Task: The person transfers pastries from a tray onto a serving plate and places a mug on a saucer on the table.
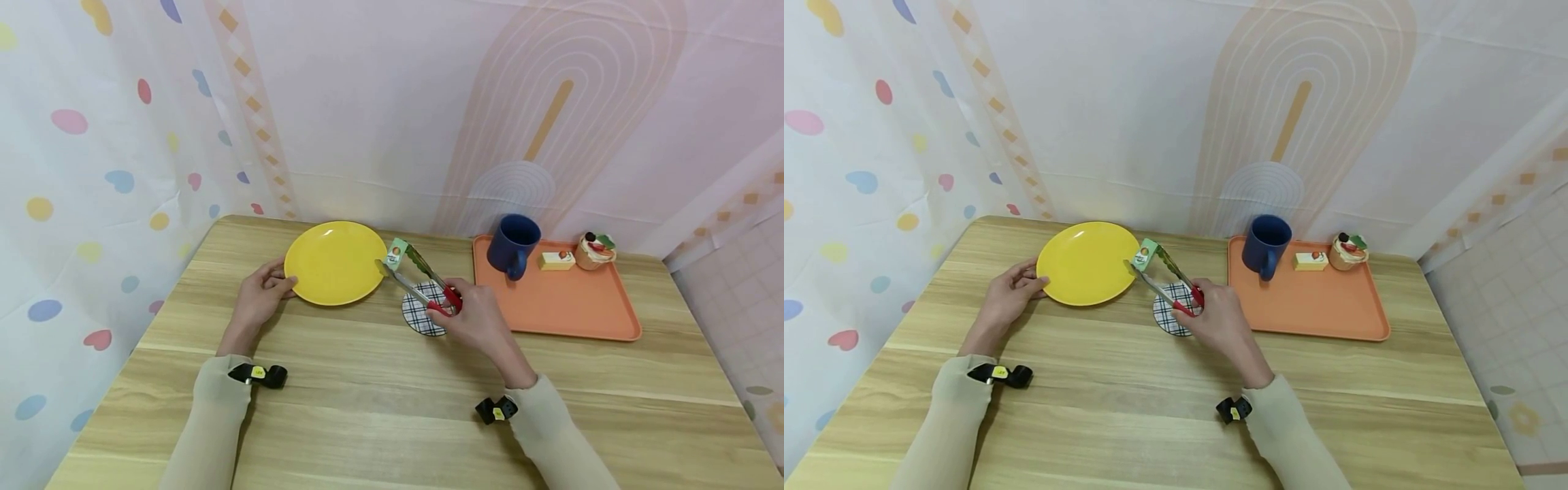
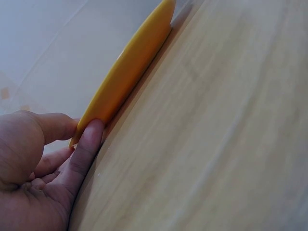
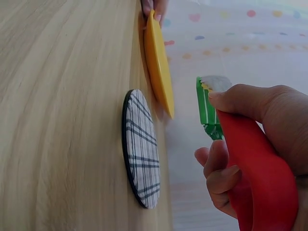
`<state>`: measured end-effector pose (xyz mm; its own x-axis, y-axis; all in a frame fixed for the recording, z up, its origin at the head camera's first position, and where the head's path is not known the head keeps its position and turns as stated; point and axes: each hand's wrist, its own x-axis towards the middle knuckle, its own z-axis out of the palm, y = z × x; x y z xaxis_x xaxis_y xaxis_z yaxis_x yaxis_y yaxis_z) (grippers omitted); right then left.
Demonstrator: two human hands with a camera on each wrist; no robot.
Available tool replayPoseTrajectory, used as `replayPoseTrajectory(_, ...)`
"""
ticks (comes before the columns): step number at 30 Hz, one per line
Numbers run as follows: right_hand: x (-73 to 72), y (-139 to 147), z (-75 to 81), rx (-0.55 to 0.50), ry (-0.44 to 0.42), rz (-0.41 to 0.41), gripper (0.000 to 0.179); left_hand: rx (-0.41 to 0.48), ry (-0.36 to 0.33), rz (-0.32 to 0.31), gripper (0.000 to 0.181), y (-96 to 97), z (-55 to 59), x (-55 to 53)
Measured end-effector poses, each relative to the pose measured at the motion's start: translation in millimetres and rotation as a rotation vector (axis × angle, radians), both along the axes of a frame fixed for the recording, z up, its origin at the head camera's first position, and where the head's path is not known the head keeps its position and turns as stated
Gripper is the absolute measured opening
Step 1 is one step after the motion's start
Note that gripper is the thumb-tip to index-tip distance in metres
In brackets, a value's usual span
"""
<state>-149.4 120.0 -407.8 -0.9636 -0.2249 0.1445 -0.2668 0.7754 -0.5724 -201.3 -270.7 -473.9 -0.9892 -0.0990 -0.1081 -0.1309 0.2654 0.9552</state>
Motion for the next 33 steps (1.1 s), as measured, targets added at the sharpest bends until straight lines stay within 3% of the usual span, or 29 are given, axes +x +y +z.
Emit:
replayPoseTrajectory(16, -5.5, -17.5, -4.5, 0.001, 0.007, 0.046, 0.061, 0.028, -0.011, -0.014, 0.062, 1.6, 4.0, 0.6)
replayPoseTrajectory(33, -15.2, -40.8, -9.9, -0.01, -0.035, 0.046, 0.059, 0.026, 0.002, -0.015, 0.063, -1.9, -2.3, -2.8)
